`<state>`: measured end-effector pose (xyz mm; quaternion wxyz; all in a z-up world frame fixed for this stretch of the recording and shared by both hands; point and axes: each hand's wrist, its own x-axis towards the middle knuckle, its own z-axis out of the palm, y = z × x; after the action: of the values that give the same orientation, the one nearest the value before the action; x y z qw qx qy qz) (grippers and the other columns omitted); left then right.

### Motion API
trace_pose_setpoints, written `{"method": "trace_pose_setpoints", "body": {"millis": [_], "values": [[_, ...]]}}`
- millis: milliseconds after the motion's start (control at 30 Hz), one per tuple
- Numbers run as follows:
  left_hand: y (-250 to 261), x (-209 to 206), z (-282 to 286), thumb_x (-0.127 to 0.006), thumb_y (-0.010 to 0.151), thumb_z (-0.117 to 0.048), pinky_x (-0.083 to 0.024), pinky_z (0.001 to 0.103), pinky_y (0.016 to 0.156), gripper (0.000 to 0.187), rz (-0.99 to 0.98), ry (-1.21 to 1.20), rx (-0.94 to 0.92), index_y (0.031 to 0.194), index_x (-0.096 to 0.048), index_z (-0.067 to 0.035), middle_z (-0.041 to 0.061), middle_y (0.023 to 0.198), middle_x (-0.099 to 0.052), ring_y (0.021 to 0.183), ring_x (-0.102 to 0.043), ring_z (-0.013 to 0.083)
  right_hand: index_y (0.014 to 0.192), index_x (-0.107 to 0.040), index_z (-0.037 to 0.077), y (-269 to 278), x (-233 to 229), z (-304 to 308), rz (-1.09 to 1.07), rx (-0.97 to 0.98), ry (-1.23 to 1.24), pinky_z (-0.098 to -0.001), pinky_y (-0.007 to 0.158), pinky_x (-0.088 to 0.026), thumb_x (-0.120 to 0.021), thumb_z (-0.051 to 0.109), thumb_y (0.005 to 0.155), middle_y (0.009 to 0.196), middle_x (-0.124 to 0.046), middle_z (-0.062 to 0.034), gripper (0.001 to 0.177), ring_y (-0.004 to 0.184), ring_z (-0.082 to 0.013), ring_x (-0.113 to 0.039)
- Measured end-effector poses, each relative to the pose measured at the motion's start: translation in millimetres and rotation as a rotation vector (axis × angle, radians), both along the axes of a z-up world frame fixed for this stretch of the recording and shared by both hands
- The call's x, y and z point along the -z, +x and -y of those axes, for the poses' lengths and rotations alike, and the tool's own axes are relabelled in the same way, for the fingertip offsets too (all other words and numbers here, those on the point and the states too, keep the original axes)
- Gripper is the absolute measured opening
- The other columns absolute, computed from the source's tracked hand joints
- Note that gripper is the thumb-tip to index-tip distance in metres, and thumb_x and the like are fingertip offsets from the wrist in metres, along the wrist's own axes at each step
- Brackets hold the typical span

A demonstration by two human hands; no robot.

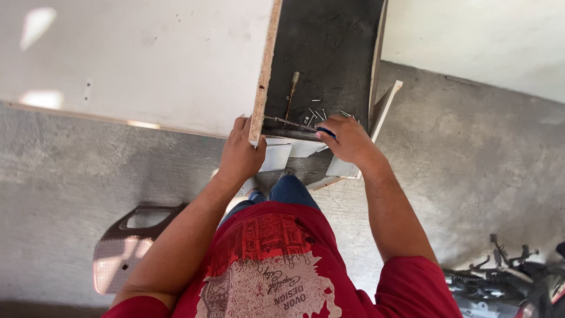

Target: The person assembles a wooden cabinet by attaching a white plastic connector to a board, then joining two boards with screws using a screwdriver. The person positions the boards, aligns holes, and tightens screws to secure the structure.

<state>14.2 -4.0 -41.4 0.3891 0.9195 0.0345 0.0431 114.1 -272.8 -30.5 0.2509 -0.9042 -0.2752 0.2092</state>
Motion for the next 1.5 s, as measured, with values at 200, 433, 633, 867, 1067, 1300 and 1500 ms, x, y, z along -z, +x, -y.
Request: {"method": "trace_pose_setpoints", "body": {"millis": [200,433,633,867,1067,1300,1500], "values": [[3.0,-9.7,-1.2,-0.066,0.093,-0.01,-0.054,0.05,0.091,0.039,-0.045,-0.005,0.036,0.126,-0.054,0.006,0.027,0.125,-0.053,0.109,-0.062,0.0449,0.112,-0.063,0.002,-4.4,-7.6,-14.1,0.28,-0.005,0.056,-0.0446,0.076,-0.056,-0.074,0.013,0.093,0.103,-0.065,-0.0138,0.025,0.089,-0.0322,-0.069],[3.8,-9.5,-2.8,-0.062,0.092,-0.006,-0.055,0.052,0.09,0.056,-0.064,0.002,0.044,0.143,-0.045,0.007,0.03,0.123,-0.054,0.109,-0.061,0.0473,0.1,-0.069,0.005,6.6,54.8,16.4,0.306,0.236,0.106,-0.0441,0.072,-0.056,-0.076,0.016,0.092,0.092,-0.07,-0.0126,0.015,0.08,-0.0299,-0.071],[6.6,-9.3,-4.7,-0.063,0.092,-0.008,-0.055,0.054,0.1,0.059,0.007,0.031,0.093,0.146,-0.042,0.007,0.029,0.117,-0.054,0.109,-0.062,0.0469,0.086,-0.074,0.003,24.3,197.1,24.0,-0.087,0.764,0.08,-0.0419,0.062,-0.051,-0.078,0.023,0.087,0.072,-0.07,-0.0173,0.021,0.064,-0.0285,-0.068],[8.3,-36.1,0.2,-0.065,0.094,-0.019,-0.059,0.051,0.081,0.06,-0.199,-0.106,-0.03,0.145,-0.045,0.004,0.028,0.124,-0.055,0.103,-0.066,0.0439,0.082,-0.076,0.0,42.0,281.7,-17.2,-0.132,0.989,0.003,-0.0456,0.071,-0.054,-0.082,0.031,0.083,0.078,-0.073,-0.0205,0.031,0.076,-0.0353,-0.073],[8.7,-59.4,6.8,-0.068,0.094,-0.019,-0.059,0.049,0.082,0.053,-0.058,-0.114,-0.069,0.139,-0.052,0.004,0.025,0.129,-0.056,0.108,-0.067,0.0407,0.088,-0.077,0.002,52.5,268.8,-36.0,-0.186,1.003,-0.143,-0.0501,0.085,-0.056,-0.083,0.036,0.079,0.095,-0.074,-0.0248,0.035,0.095,-0.0425,-0.072],[7.5,-89.4,10.9,-0.074,0.09,-0.018,-0.057,0.047,0.092,0.06,0.108,-0.061,-0.073,0.142,-0.051,0.003,0.024,0.131,-0.056,0.116,-0.064,0.0388,0.088,-0.078,0.001,45.9,261.1,-36.2,-0.149,0.953,-0.182,-0.0522,0.089,-0.056,-0.074,0.028,0.079,0.096,-0.074,-0.0264,0.029,0.097,-0.0453,-0.07],[15.8,-94.6,4.9,-0.074,0.09,-0.02,-0.052,0.046,0.103,0.067,0.297,-0.019,0.054,0.146,-0.045,0.005,0.025,0.135,-0.053,0.126,-0.055,0.0382,0.088,-0.079,0.003,46.5,278.1,-30.1,-0.145,1.019,-0.071,-0.0492,0.083,-0.057,-0.075,0.029,0.078,0.088,-0.075,-0.0231,0.028,0.088,-0.0413,-0.073]]}}
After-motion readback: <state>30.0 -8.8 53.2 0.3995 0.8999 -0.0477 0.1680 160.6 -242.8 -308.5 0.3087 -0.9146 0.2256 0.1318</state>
